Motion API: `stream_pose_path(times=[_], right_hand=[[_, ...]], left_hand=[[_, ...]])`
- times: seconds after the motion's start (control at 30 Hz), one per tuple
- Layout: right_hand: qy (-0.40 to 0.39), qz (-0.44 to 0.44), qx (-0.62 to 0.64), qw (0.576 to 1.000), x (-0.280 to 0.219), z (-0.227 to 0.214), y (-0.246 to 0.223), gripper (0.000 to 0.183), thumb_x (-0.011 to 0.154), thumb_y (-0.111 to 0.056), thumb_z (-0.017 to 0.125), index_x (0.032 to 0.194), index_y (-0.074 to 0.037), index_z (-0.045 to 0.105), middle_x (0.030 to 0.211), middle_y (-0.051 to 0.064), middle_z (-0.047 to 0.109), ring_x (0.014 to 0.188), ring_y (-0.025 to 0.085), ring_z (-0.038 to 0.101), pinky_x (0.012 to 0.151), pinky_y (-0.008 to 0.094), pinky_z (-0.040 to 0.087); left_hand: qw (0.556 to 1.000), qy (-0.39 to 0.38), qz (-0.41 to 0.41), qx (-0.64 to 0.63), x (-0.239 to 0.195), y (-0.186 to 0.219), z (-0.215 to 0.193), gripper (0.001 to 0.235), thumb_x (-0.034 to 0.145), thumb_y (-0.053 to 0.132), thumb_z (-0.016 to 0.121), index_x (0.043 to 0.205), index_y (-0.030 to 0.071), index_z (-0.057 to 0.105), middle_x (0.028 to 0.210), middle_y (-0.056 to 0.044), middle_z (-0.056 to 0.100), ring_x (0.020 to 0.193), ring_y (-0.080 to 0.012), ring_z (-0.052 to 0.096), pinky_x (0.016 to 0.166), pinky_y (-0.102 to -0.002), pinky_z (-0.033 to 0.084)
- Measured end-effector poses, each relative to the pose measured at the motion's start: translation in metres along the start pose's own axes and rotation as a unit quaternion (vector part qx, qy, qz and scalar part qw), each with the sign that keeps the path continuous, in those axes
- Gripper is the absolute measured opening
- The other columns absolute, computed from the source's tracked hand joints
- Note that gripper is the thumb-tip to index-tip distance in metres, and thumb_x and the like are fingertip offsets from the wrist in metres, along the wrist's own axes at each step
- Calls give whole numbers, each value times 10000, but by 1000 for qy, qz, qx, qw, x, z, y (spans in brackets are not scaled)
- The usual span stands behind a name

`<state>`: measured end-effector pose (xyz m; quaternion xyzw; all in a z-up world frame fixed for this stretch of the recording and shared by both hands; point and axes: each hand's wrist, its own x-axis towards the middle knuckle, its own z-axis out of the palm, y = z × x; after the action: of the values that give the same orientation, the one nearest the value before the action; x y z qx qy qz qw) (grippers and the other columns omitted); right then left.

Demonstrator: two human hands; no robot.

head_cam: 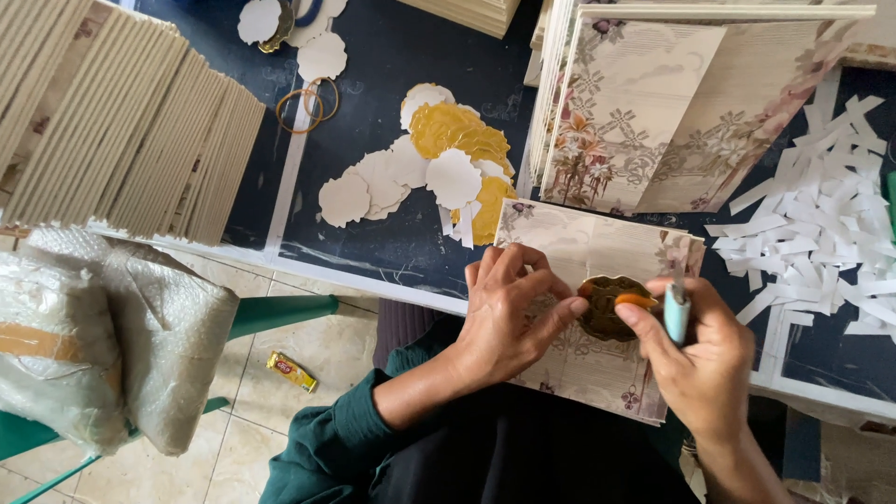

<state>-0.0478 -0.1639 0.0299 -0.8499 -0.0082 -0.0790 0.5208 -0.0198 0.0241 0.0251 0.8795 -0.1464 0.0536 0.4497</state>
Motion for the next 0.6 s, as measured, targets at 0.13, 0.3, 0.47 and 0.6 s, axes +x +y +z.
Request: stream_pose_path(times=[0.13,0.3,0.47,0.6], right_hand=[[-23,71,-46,996,4,11,2,155,866,-146,647,987,-61,602,683,47,644,450,115,597,467,207,463],[-32,111,-72,991,6,17,7,189,825,-140,691,995,-68,650,780,65,687,531,133,665,500,204,498],[-48,56,-140,987,6,17,10,219,797,-159,735,968,-89,618,741,12,670,560,98,618,584,239,477],[-51,28,-172,983,6,18,17,240,782,-175,744,944,-77,597,875,19,701,731,137,679,667,280,505]], left_hand=[[1000,3,-10,2,-3,-8,2,192,857,319,601,742,168,633,950,-1,487,857,-234,423,720,-393,262],[999,17,-31,30,-6,-17,8,213,804,363,656,708,174,631,965,19,476,897,-247,415,754,-418,262],[998,29,-44,42,-8,-24,15,211,787,334,681,668,172,616,969,21,468,912,-254,412,743,-422,275],[997,31,-45,54,-9,-27,19,205,781,318,689,661,171,610,975,18,455,924,-268,405,735,-430,283]])
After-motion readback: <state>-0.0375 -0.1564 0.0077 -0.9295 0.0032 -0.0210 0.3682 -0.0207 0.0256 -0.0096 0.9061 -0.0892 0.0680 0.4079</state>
